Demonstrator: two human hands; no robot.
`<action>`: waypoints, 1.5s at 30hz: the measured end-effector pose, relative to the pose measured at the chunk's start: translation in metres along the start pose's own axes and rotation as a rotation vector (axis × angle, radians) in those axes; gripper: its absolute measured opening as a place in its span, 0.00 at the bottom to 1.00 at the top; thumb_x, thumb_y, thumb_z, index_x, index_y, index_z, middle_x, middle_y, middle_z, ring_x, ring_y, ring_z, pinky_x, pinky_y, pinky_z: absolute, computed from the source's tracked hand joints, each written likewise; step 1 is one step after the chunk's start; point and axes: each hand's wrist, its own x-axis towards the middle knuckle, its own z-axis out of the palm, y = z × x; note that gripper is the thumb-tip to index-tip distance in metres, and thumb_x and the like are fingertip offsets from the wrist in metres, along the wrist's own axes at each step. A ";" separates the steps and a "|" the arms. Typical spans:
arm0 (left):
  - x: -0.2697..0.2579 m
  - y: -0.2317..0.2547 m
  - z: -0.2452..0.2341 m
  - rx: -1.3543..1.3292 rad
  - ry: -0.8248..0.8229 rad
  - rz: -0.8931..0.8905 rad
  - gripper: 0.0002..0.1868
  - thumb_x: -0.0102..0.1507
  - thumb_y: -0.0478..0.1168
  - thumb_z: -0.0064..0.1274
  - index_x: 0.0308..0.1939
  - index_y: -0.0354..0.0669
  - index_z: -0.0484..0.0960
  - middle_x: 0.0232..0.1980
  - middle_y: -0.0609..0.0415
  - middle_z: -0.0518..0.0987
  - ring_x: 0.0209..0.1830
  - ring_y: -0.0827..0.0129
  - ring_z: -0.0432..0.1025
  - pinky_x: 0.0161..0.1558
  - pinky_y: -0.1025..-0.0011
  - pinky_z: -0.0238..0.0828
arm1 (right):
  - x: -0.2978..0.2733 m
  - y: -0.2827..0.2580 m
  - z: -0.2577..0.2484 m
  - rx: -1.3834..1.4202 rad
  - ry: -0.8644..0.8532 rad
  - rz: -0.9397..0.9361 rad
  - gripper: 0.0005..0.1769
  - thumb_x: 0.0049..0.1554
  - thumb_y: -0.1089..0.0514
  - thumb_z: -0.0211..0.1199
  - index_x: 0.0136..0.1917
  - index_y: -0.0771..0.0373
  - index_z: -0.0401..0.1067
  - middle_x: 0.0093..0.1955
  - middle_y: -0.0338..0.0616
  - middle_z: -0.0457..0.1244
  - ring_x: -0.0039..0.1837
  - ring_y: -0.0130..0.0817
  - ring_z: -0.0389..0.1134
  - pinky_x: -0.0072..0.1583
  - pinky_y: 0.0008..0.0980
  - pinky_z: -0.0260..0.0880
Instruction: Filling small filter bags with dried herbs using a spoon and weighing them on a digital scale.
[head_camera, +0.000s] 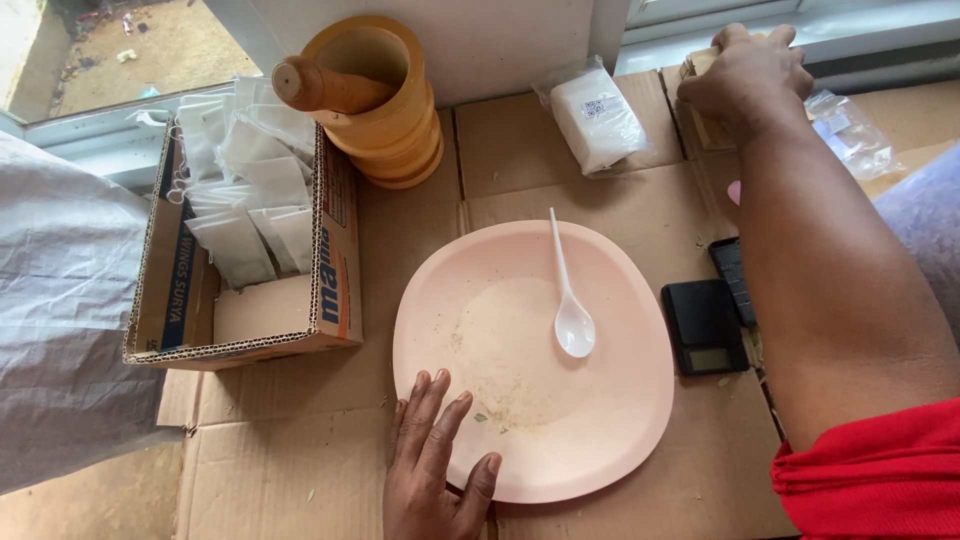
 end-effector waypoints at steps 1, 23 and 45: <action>0.000 0.001 0.000 0.002 0.001 0.001 0.28 0.64 0.50 0.53 0.66 0.46 0.72 0.76 0.47 0.66 0.80 0.50 0.57 0.75 0.51 0.52 | -0.001 -0.003 0.001 0.002 0.000 -0.001 0.37 0.51 0.41 0.61 0.73 0.44 0.61 0.67 0.59 0.47 0.69 0.65 0.54 0.64 0.59 0.58; 0.003 0.011 -0.019 -0.036 0.005 -0.001 0.23 0.64 0.45 0.54 0.60 0.39 0.77 0.74 0.40 0.65 0.78 0.44 0.54 0.74 0.48 0.47 | -0.225 -0.041 0.031 -0.007 0.153 -0.912 0.29 0.57 0.40 0.58 0.67 0.53 0.70 0.75 0.47 0.58 0.73 0.55 0.56 0.58 0.62 0.62; 0.013 -0.041 -0.065 -0.049 0.077 -0.108 0.27 0.61 0.43 0.56 0.63 0.38 0.74 0.70 0.41 0.70 0.72 0.46 0.61 0.61 0.50 0.68 | -0.275 -0.250 0.067 0.181 0.249 -1.349 0.10 0.56 0.53 0.65 0.52 0.55 0.77 0.53 0.42 0.70 0.55 0.49 0.67 0.50 0.50 0.65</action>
